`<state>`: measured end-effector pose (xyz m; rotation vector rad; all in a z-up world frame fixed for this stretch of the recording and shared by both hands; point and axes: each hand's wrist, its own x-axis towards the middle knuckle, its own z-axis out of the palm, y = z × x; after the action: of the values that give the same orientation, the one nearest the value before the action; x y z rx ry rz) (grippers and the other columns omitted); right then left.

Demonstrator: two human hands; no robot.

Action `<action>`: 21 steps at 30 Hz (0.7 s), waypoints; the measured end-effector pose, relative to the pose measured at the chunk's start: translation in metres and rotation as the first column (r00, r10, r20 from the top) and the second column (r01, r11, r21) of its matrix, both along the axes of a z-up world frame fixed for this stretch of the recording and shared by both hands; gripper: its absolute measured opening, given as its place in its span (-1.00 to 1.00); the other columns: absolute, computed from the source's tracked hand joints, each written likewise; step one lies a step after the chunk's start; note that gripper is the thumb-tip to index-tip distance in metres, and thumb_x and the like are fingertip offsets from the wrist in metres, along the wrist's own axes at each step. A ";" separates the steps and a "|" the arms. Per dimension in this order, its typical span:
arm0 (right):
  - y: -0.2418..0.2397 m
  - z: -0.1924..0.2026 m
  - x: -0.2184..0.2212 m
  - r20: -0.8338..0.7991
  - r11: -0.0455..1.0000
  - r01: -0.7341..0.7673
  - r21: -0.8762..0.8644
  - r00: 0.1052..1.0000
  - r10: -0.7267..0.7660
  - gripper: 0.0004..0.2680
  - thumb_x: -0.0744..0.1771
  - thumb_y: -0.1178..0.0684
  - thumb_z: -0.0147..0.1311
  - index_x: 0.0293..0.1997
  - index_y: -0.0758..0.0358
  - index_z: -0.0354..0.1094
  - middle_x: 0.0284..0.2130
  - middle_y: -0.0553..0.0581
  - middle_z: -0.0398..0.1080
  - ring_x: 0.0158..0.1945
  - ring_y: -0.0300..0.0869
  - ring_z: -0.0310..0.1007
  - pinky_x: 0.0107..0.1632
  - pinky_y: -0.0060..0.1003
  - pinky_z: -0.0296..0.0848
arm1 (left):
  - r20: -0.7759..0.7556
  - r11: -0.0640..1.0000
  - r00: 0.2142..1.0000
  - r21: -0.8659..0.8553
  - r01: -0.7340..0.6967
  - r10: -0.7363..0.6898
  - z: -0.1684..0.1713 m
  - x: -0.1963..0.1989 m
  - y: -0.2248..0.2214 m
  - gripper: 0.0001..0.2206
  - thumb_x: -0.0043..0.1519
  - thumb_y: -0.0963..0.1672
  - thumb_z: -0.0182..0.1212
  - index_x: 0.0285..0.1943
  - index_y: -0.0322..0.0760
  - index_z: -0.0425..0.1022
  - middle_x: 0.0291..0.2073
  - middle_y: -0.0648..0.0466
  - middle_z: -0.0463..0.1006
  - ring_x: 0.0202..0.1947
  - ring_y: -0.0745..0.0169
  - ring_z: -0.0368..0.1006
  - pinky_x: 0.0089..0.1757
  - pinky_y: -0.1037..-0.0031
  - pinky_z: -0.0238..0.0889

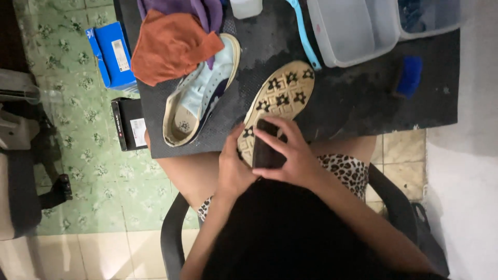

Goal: Scrubbing and cleaning the sole of a sneaker using a brush and a cloth at a workbench.

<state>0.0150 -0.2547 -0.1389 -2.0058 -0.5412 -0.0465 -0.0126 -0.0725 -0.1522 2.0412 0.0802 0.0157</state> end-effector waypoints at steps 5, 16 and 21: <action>-0.004 -0.011 0.006 -0.007 0.999 -0.031 0.022 0.999 0.031 -0.37 0.20 -0.20 0.44 0.40 0.06 0.27 0.31 0.38 0.12 0.34 0.36 0.13 0.32 0.27 0.17 | 0.013 0.995 0.996 0.048 0.087 -0.087 0.006 0.005 0.002 -0.08 -0.20 -0.12 0.62 0.41 -0.41 0.22 0.22 -0.28 0.47 0.21 -0.36 0.42 0.19 -0.02 0.33; -0.010 -0.009 0.008 -0.049 0.997 -0.064 0.049 0.997 0.066 -0.36 0.16 -0.18 0.50 0.37 0.09 0.31 0.30 0.31 0.16 0.36 0.24 0.16 0.31 0.08 0.23 | -0.116 0.995 0.989 -0.038 0.093 -0.096 -0.001 -0.007 0.018 -0.01 -0.17 -0.11 0.61 0.50 -0.36 0.13 0.27 -0.25 0.43 0.27 -0.37 0.36 0.22 -0.04 0.29; -0.012 -0.008 0.007 -0.062 0.996 -0.072 0.044 0.995 0.075 -0.35 0.15 -0.18 0.50 0.37 0.07 0.31 0.32 0.31 0.15 0.37 0.25 0.15 0.31 0.08 0.22 | -0.087 0.994 0.990 -0.023 0.110 -0.111 -0.003 -0.007 0.016 -0.05 -0.16 -0.12 0.61 0.48 -0.34 0.18 0.26 -0.25 0.44 0.27 -0.33 0.37 0.23 0.00 0.28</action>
<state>0.0222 -0.2663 -0.1473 -1.9383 -0.5682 0.0501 -0.0194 -0.0569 -0.1556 2.0252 0.0222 -0.1439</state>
